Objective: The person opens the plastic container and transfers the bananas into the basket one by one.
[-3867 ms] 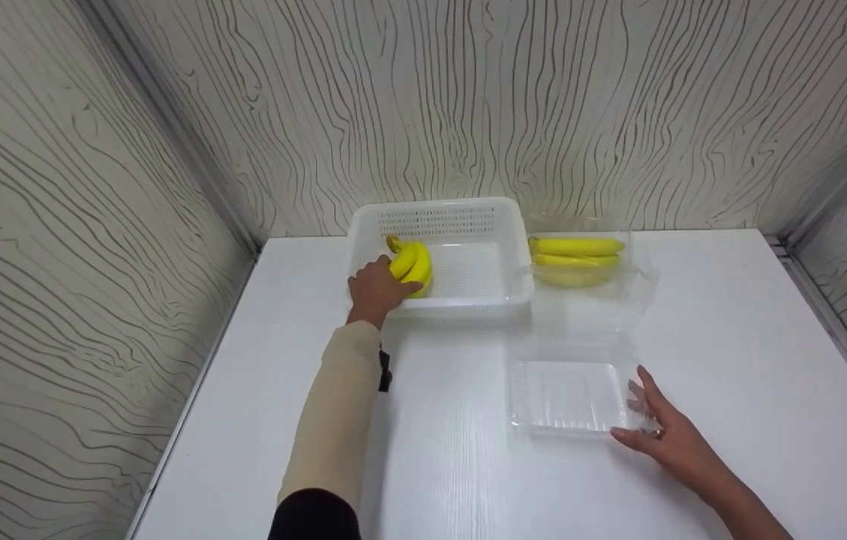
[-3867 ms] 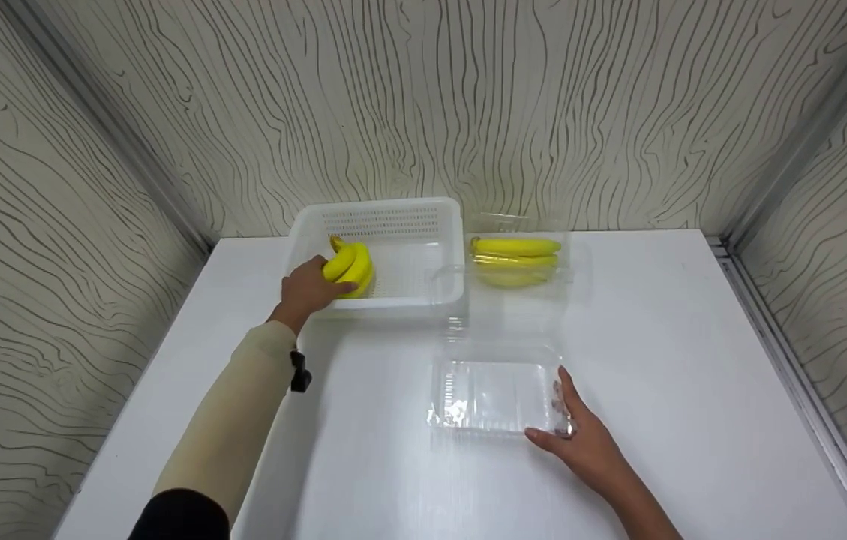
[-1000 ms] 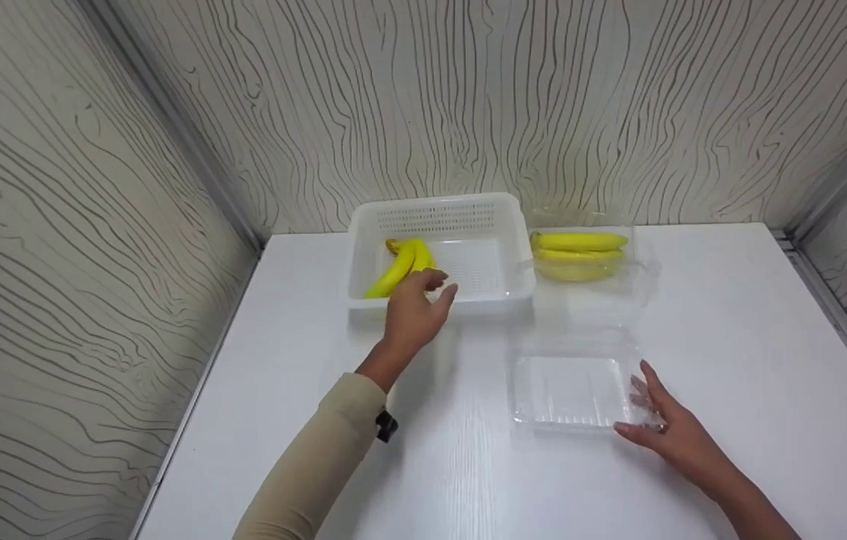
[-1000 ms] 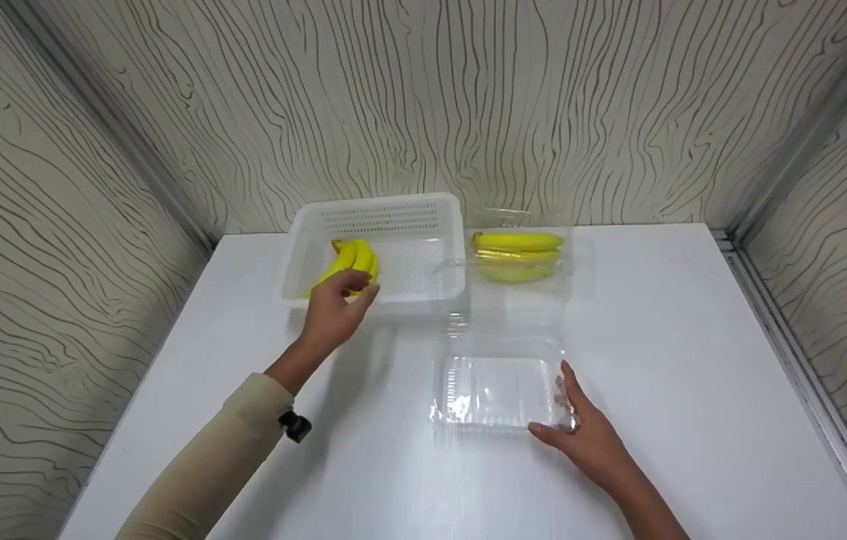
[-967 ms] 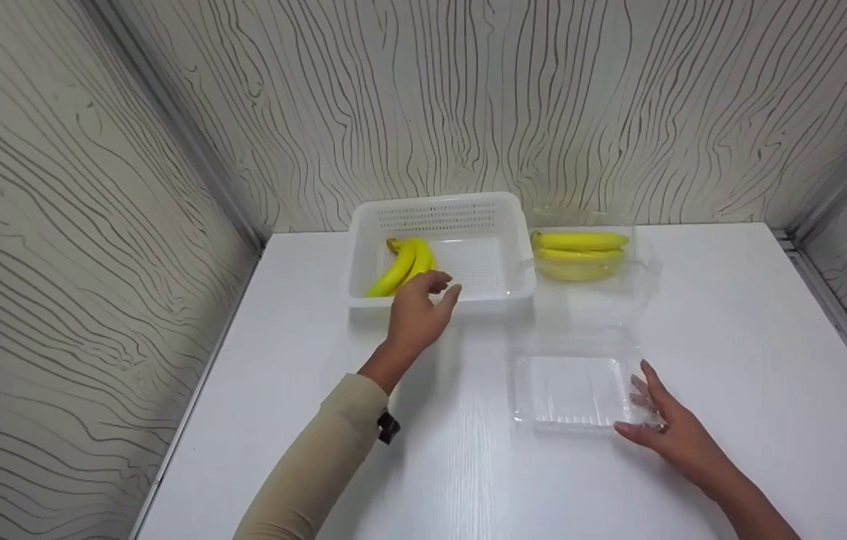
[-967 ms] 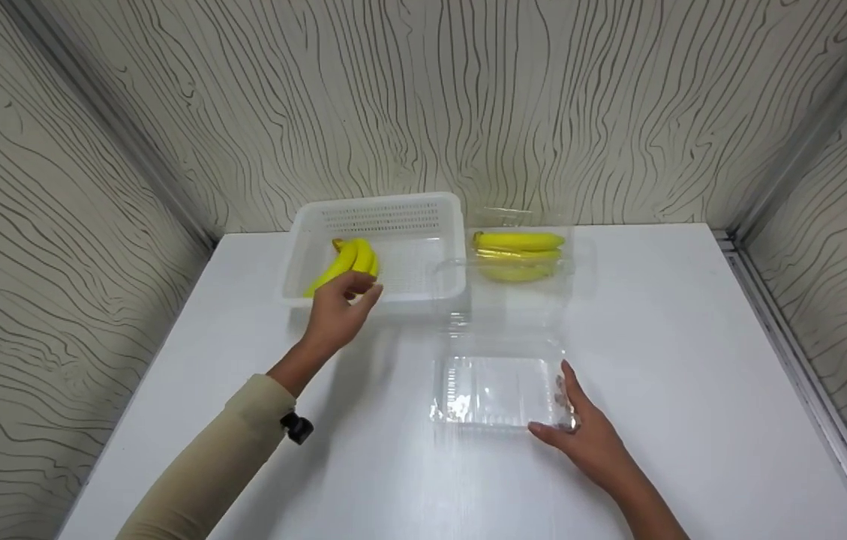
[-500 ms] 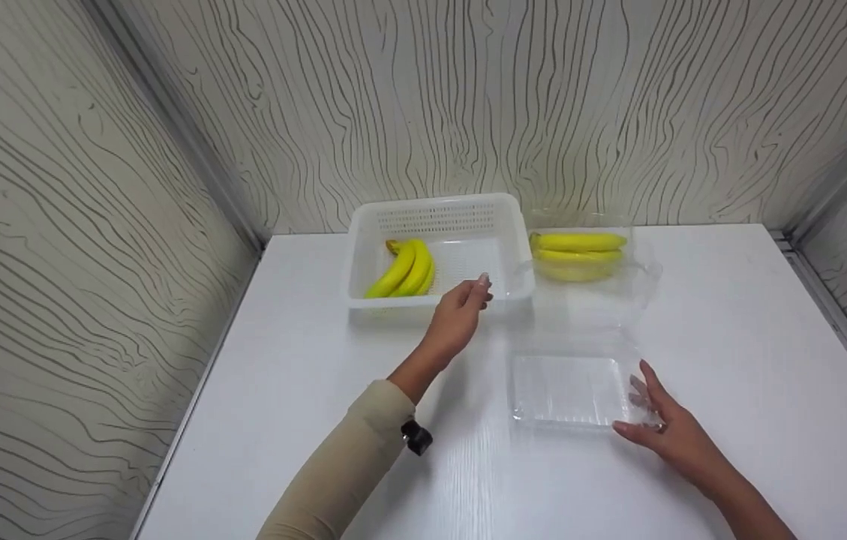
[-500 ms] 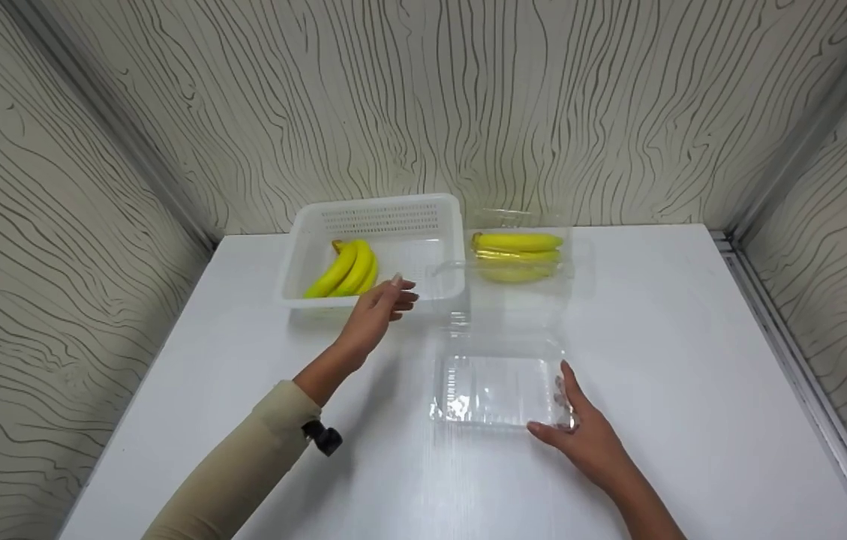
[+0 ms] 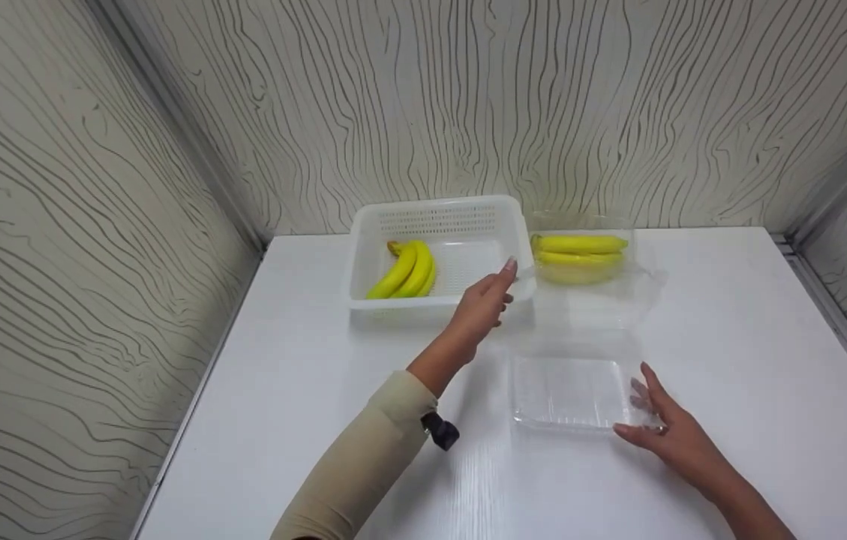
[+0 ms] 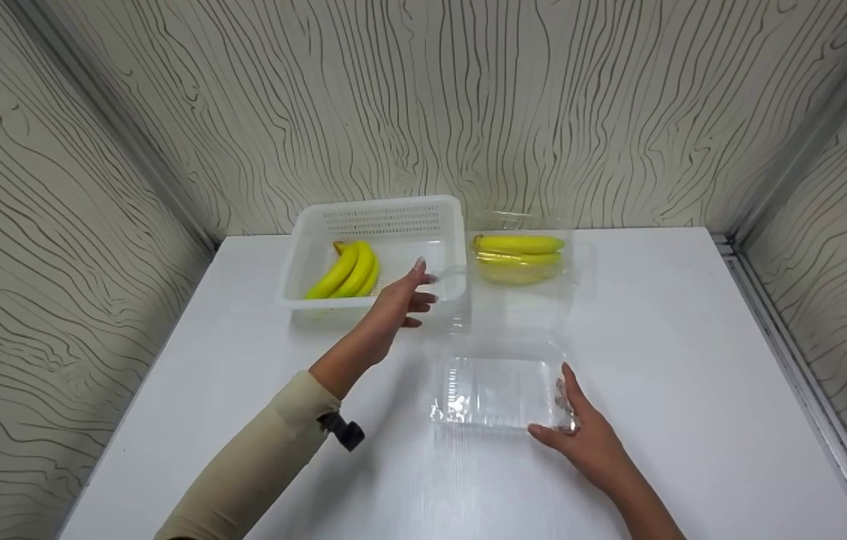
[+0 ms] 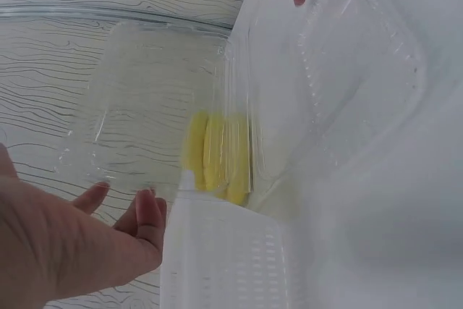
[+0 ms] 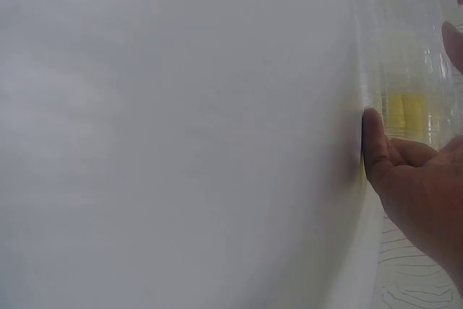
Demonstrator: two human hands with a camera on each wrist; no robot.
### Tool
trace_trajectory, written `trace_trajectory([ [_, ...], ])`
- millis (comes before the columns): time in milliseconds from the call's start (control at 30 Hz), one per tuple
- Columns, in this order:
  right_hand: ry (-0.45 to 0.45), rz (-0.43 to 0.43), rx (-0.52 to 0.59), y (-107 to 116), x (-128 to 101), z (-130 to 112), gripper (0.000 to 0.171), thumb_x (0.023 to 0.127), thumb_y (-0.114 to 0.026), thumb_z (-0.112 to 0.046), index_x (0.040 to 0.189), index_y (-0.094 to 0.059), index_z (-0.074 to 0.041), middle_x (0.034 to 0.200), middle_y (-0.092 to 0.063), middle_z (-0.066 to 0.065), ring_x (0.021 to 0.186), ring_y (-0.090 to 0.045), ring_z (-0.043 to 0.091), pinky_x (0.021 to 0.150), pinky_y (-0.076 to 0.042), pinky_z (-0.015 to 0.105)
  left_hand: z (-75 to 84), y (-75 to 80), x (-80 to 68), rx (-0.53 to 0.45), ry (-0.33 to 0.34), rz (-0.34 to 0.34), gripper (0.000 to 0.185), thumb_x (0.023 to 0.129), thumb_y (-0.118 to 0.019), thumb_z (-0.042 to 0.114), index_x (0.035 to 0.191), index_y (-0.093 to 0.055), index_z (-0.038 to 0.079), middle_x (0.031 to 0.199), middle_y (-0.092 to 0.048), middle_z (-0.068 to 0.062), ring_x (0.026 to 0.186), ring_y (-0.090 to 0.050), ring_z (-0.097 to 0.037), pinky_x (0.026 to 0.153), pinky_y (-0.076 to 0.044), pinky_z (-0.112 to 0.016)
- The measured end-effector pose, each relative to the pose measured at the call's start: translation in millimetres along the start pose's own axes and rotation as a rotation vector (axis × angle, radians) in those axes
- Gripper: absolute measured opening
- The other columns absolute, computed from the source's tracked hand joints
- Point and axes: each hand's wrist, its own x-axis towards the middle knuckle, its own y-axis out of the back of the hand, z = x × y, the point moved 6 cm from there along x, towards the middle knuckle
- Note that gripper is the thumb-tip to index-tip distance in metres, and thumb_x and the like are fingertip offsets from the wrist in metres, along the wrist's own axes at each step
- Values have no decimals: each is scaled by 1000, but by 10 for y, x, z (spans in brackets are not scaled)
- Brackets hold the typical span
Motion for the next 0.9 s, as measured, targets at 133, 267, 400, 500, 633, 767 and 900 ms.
trace_trajectory([
  [133,0,3,-1,1,-7,-3,115,97,-72,-54,173,9,-24,175,-25,26,159,-30,53,117,-45,70,-16,-44,-39,45,-1,13,70,102,-46,77,138,-68,21,129,-68,-6,119,-62,-20,112,-54,-48],
  [267,11,13,-8,12,1,-1,115,97,-72,-53,173,8,-23,173,-28,27,158,-32,53,116,-46,70,-81,-94,-103,87,-38,28,62,101,-53,74,137,-68,25,136,-70,-3,125,-65,-20,113,-54,-50],
  [400,16,14,-12,16,12,18,114,98,-72,-53,173,8,-22,172,-30,27,158,-33,52,115,-47,69,-195,-169,-204,124,-121,18,54,99,-66,63,140,-65,29,145,-67,-2,135,-63,-22,114,-55,-47],
  [500,19,17,-19,23,12,31,114,98,-73,-51,173,8,-20,172,-30,27,157,-35,52,114,-50,65,-306,-239,-299,174,-205,-4,56,97,-74,55,144,-63,28,151,-63,-2,141,-60,-24,116,-53,-45],
  [633,15,38,-20,45,9,41,114,99,-74,-48,173,7,-17,172,-32,27,154,-38,54,112,-52,62,-497,-325,-411,248,-295,-53,64,94,-80,49,151,-57,29,159,-56,2,147,-56,-24,120,-50,-45],
  [767,29,44,8,44,-8,38,115,98,-75,-47,172,8,-16,172,-31,27,155,-34,57,114,-48,68,-710,-372,-470,372,-356,-92,70,95,-81,45,157,-51,34,167,-48,3,154,-49,-21,124,-47,-44],
  [900,33,42,16,32,-19,28,117,98,-74,-50,172,10,-14,172,-31,26,156,-32,57,118,-43,70,-899,-381,-484,479,-391,-95,73,95,-81,43,159,-47,41,173,-40,1,160,-41,-22,127,-42,-48],
])
